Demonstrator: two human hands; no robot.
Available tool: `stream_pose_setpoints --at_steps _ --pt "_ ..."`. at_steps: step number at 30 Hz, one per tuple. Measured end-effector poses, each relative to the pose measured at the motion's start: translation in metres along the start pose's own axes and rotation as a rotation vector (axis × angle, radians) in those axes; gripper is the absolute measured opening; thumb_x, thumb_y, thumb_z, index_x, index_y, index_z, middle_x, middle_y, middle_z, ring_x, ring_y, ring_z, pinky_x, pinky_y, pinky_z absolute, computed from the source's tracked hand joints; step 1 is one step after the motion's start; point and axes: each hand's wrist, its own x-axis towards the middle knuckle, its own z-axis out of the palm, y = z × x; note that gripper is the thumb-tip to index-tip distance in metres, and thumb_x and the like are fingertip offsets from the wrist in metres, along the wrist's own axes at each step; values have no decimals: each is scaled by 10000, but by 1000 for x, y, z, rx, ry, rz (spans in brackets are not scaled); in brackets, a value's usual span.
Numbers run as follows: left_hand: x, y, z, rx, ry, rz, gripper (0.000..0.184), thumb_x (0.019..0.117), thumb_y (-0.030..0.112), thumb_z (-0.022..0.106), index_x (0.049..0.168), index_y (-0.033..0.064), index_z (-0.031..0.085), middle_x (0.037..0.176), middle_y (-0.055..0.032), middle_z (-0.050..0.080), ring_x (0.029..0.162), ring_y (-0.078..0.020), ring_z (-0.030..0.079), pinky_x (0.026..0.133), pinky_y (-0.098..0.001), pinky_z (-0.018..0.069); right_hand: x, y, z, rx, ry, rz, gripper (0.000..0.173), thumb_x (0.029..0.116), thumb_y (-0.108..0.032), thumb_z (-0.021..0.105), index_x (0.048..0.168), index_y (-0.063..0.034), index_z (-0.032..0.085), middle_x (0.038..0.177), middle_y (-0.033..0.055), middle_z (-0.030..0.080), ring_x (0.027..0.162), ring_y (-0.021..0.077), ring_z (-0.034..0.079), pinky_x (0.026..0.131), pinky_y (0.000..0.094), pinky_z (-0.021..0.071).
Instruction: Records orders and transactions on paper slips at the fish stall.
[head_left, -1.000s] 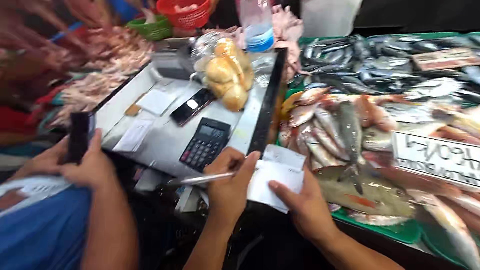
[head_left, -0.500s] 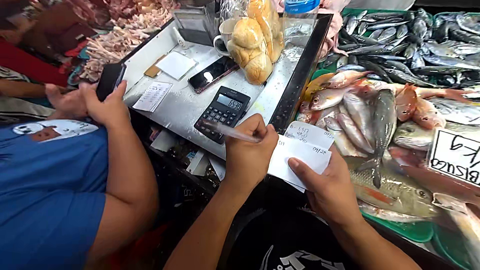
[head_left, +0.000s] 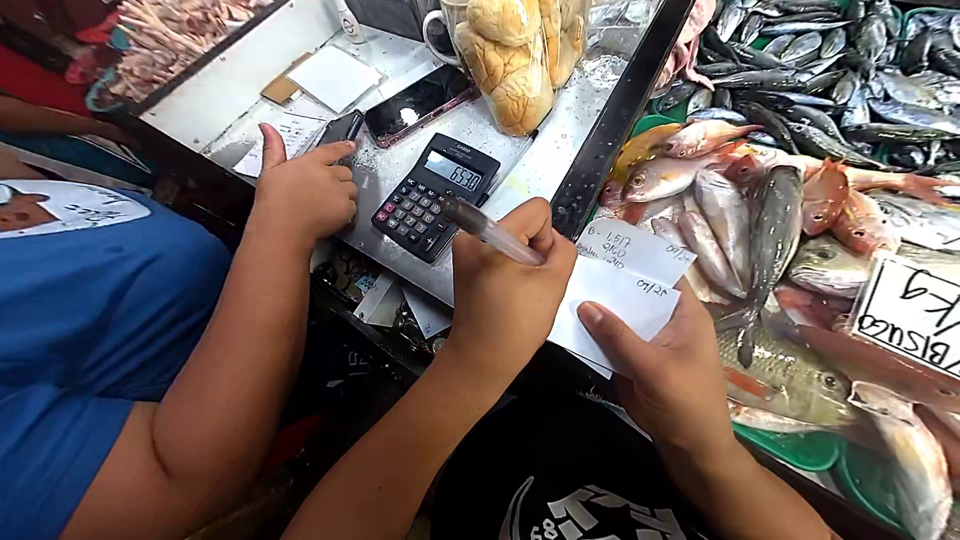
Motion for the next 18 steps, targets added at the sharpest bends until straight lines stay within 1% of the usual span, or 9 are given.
stream_pose_setpoints --at_steps 5,8,14,18 --pt "0 0 -2 6 -14 48 359 815 -35 641 602 152 421 533 66 396 448 15 357 413 -125 273 0 0 1 -10 4 0 425 823 91 675 1200 -9 504 960 2 731 847 65 738 777 224 636" --pt "-1 0 -3 18 -3 57 375 802 -47 622 593 158 388 525 68 375 445 16 335 415 -128 253 0 -1 0 -16 5 2 414 827 86 675 1191 -13 507 955 3 731 838 68 738 773 223 636" --pt "0 -2 -5 -67 -39 50 369 802 -48 626 600 162 399 526 67 390 440 14 349 408 -123 272 0 0 0 -17 9 -6 398 831 84 671 1182 -21 515 951 6 732 833 72 740 765 228 638" --pt "-1 -2 -5 -53 -59 70 361 798 -41 633 593 153 409 524 63 398 442 12 354 410 -132 267 -1 -1 1 -31 13 2 394 835 72 676 1182 -20 512 949 -2 730 830 66 737 763 224 638"
